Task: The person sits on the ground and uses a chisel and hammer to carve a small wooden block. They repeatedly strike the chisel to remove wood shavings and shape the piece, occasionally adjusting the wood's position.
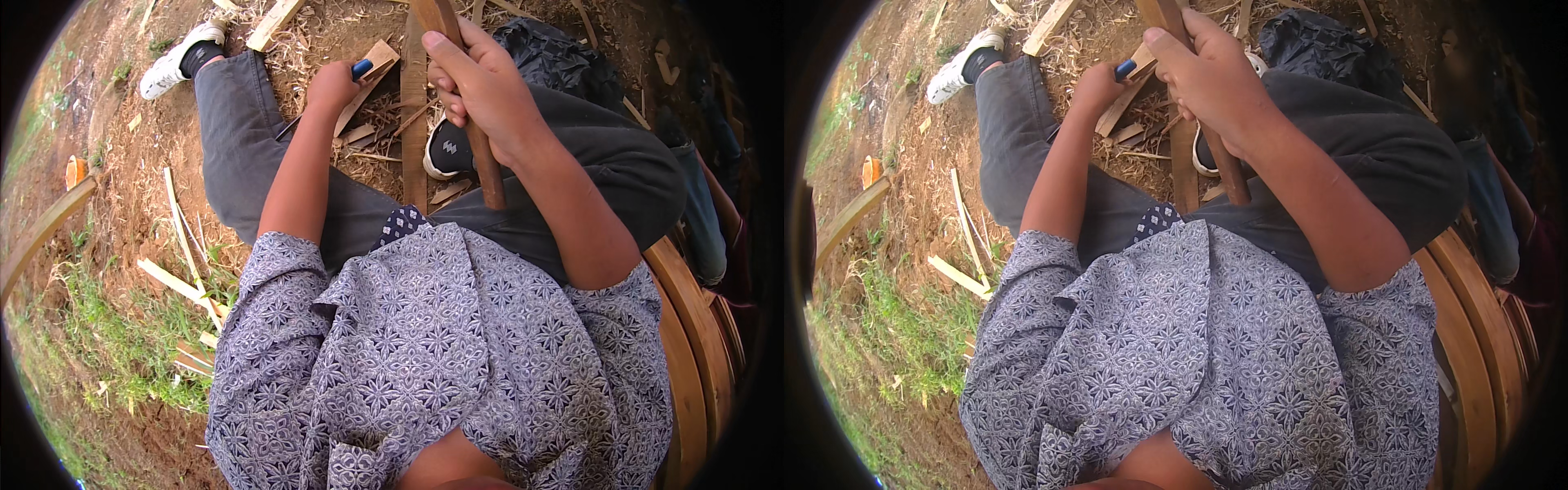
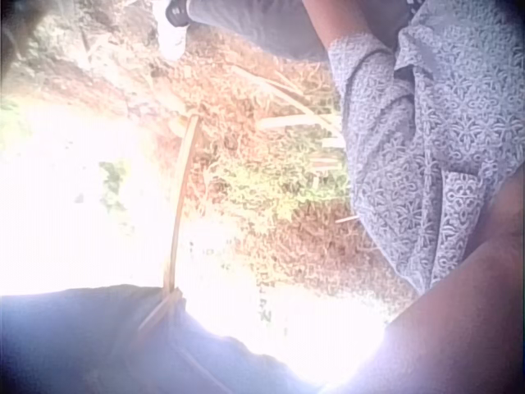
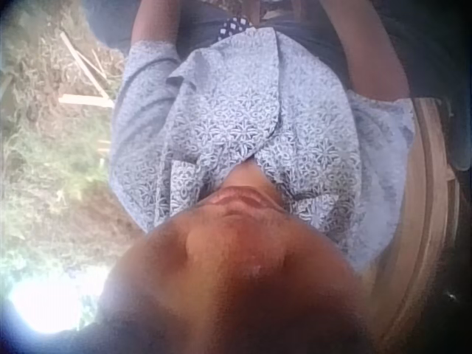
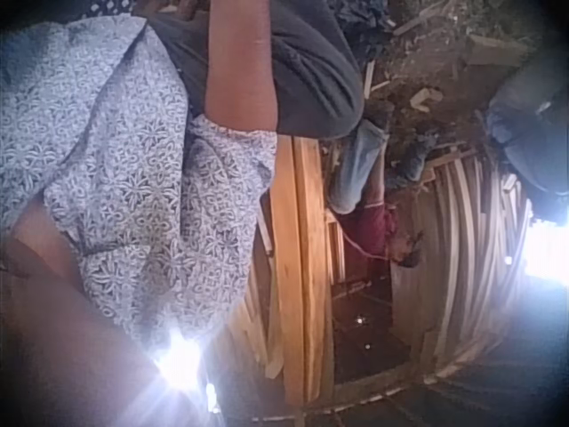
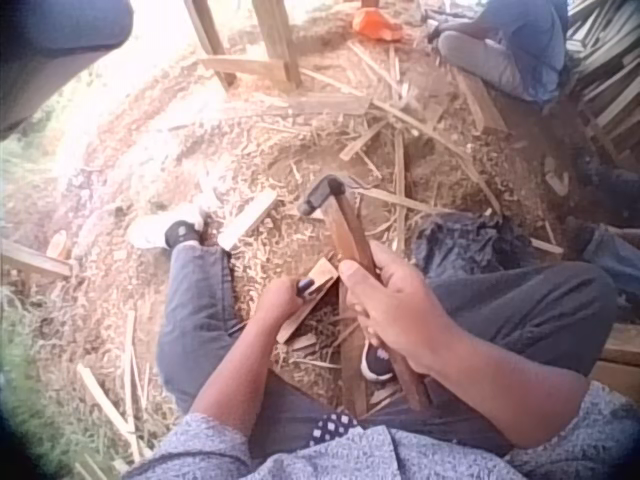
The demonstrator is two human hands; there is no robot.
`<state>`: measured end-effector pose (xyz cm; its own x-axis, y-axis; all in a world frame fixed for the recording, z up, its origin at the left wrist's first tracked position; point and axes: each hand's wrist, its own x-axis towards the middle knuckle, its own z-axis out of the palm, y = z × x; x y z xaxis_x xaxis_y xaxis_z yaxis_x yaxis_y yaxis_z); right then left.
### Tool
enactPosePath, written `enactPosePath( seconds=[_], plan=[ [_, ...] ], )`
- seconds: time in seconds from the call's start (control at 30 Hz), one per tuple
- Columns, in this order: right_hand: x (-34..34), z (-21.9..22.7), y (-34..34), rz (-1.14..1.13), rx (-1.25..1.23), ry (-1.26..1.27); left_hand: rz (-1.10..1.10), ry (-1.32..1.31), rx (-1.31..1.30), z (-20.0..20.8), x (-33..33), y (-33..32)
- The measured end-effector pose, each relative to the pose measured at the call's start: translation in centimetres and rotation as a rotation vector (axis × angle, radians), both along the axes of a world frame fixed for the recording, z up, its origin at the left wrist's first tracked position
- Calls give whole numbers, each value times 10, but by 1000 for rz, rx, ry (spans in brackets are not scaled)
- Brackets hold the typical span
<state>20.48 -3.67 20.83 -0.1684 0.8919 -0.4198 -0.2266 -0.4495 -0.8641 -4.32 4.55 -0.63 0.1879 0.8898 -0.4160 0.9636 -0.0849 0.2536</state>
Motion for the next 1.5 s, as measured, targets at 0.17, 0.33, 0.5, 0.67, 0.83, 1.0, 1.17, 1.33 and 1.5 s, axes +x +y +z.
enactPosePath(
  seconds=[0.17, 0.33, 0.5, 0.67, 0.83, 1.0, 1.17, 1.33, 1.5],
  plan=[
    [-1, -8, 4, 10, 25, 15, 19, -60, 153, -4, 0, 1],
    [0, -5, 8, -35, -21, 26, 248, -711, 162, 67, 30, 20],
    [-2, 0, 12, -86, -74, 68, 304, -1109, 74, 74, 50, 35],
    [-2, 6, 8, -77, -71, 69, 254, -1181, -16, 59, 53, 20],
    [-3, 8, 8, -54, -89, 71, 291, -1353, -91, 41, 55, 13],
    [-3, 9, 7, -45, -77, 79, 267, -1279, -6, 39, 52, 18],
    [-4, 6, 11, -41, -63, 84, 307, -1260, 34, 36, 50, 25],
    [-3, 11, 9, -31, -72, 96, 371, -1176, 106, 34, 53, 33],
    [-2, 9, 10, -16, -82, 85, 355, -1159, 116, 43, 58, 39]
  ],
)
